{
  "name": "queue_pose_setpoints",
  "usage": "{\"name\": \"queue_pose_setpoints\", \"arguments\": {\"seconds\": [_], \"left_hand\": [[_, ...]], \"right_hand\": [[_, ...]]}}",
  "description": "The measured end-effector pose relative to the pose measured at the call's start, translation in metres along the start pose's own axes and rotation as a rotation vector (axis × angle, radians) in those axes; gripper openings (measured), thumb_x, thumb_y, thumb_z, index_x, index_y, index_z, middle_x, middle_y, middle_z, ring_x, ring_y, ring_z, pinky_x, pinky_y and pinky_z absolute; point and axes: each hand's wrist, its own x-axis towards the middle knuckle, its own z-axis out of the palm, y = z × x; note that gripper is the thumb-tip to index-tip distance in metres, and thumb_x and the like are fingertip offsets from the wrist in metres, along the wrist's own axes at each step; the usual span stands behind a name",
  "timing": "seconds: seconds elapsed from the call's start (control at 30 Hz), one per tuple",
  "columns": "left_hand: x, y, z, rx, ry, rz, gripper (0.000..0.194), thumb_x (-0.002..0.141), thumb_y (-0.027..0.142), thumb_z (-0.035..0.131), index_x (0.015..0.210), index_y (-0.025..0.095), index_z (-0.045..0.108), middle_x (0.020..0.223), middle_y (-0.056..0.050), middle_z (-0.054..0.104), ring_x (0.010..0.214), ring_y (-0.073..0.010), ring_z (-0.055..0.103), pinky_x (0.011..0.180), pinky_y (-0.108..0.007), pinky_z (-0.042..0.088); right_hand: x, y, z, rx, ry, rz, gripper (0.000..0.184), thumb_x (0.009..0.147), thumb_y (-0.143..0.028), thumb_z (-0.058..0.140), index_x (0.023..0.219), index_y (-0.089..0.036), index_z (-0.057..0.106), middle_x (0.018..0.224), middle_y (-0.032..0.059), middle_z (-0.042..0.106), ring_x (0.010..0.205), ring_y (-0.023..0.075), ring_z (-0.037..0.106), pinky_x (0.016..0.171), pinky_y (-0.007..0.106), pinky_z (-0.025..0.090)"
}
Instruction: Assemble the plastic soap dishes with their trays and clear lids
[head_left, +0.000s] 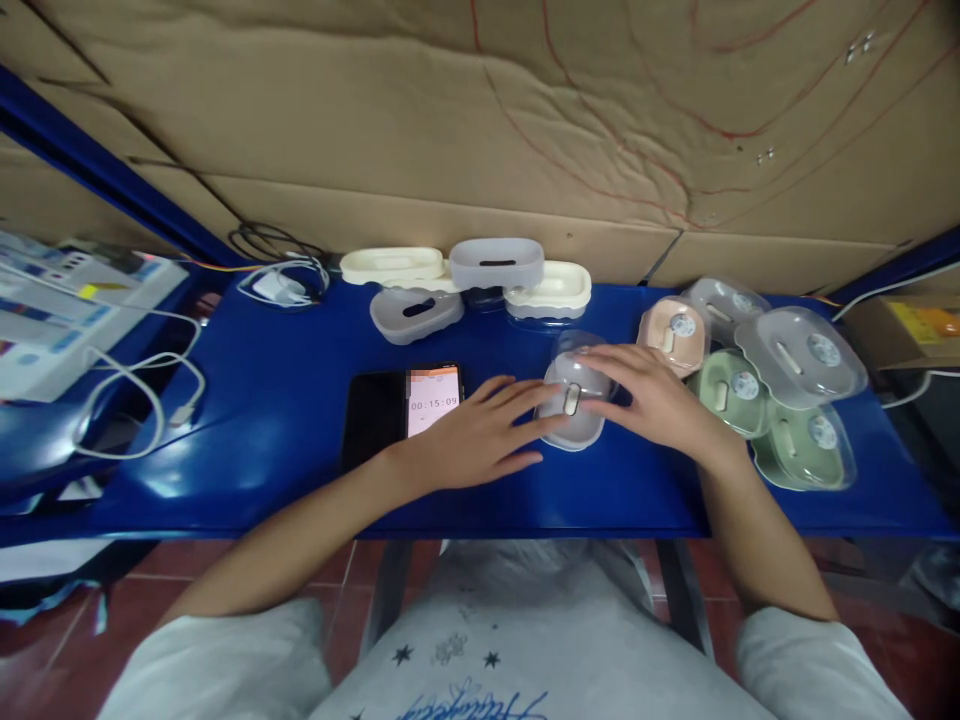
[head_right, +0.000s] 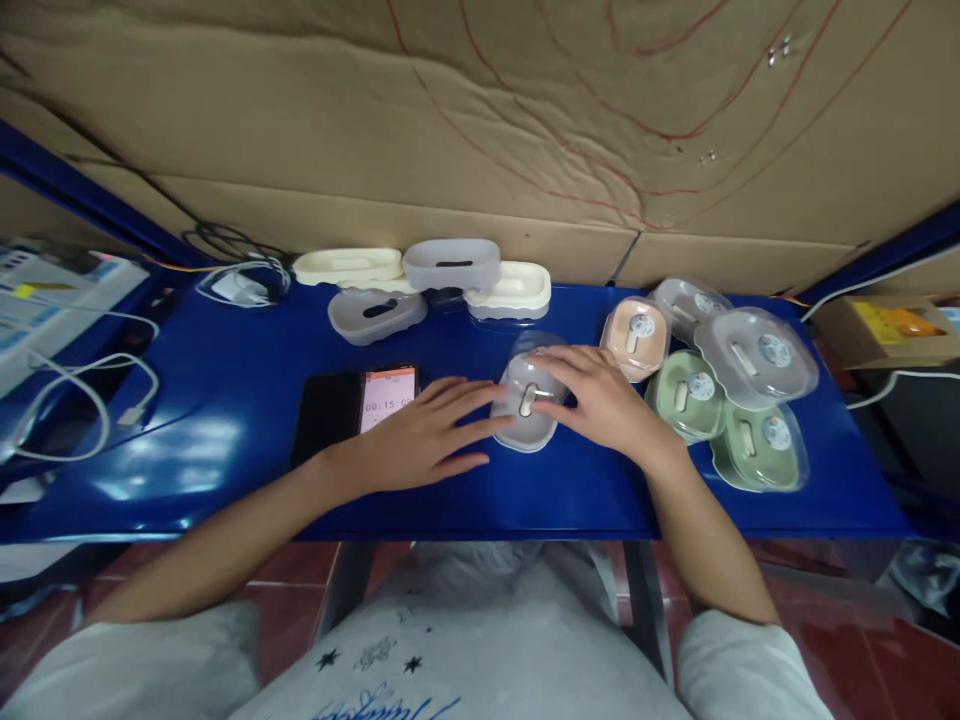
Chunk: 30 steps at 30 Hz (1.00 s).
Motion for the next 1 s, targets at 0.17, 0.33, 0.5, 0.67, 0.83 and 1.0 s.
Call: {"name": "queue_pose_setpoints", "arguments": {"seconds": [0.17,0.33,0.5,0.67,0.83,1.0], "left_hand": [[-0.002,0.004,0.008,-0.041,-0.114,0.024,0.044,0.108,0.045,0.068,0.145,0.021,0.063,0.163,-0.013,0.058,0.153,-0.0321,0.053,0.127,-0.054,0.044],[-0.003,-0.005,0.005,0.042,-0.032,-0.05,0.052,0.101,0.064,0.072,0.119,0.015,0.072,0.138,-0.019,0.072,0.139,-0.037,0.063,0.129,-0.062,0.041],[-0.004,-0.025,0.005,0.17,0.027,-0.203,0.047,0.104,0.055,0.069,0.127,0.014,0.072,0.131,-0.02,0.074,0.133,-0.0392,0.066,0.127,-0.07,0.037],[-0.008,-0.044,0.003,0.114,0.006,-0.313,0.03,0.111,0.028,0.052,0.132,0.02,0.073,0.137,-0.015,0.075,0.135,-0.0354,0.066,0.124,-0.066,0.038],[-0.013,-0.059,-0.001,0.038,0.036,-0.38,0.035,0.111,0.022,0.045,0.132,0.019,0.072,0.137,-0.015,0.076,0.134,-0.0334,0.067,0.118,-0.059,0.043],[-0.013,-0.071,-0.004,0.034,0.111,-0.413,0.037,0.115,0.028,0.039,0.133,0.017,0.07,0.127,-0.014,0.078,0.123,-0.0306,0.07,0.111,-0.05,0.05]], "right_hand": [[-0.004,0.012,0.006,-0.118,0.082,0.078,0.046,0.111,-0.037,0.056,0.153,-0.019,0.061,0.153,0.0157,0.067,0.139,0.0354,0.063,0.115,0.056,0.049],[0.001,0.003,0.015,-0.175,0.117,0.087,0.048,0.108,-0.049,0.061,0.144,-0.017,0.069,0.14,0.0179,0.073,0.127,0.0379,0.069,0.11,0.056,0.053],[0.008,-0.013,0.027,-0.087,0.144,0.069,0.047,0.113,-0.047,0.05,0.148,-0.018,0.066,0.147,0.0166,0.07,0.135,0.0326,0.066,0.116,0.05,0.052],[0.007,-0.014,0.029,-0.145,0.133,0.163,0.05,0.114,-0.049,0.045,0.15,-0.021,0.065,0.149,0.016,0.069,0.135,0.0365,0.065,0.113,0.056,0.051],[0.005,-0.011,0.034,-0.211,0.085,0.172,0.051,0.114,-0.047,0.042,0.147,-0.018,0.067,0.141,0.0175,0.072,0.127,0.0378,0.065,0.107,0.054,0.051],[0.007,-0.017,0.041,-0.238,0.035,0.121,0.05,0.114,-0.045,0.043,0.149,-0.017,0.065,0.146,0.019,0.069,0.131,0.0376,0.062,0.108,0.053,0.049]]}}
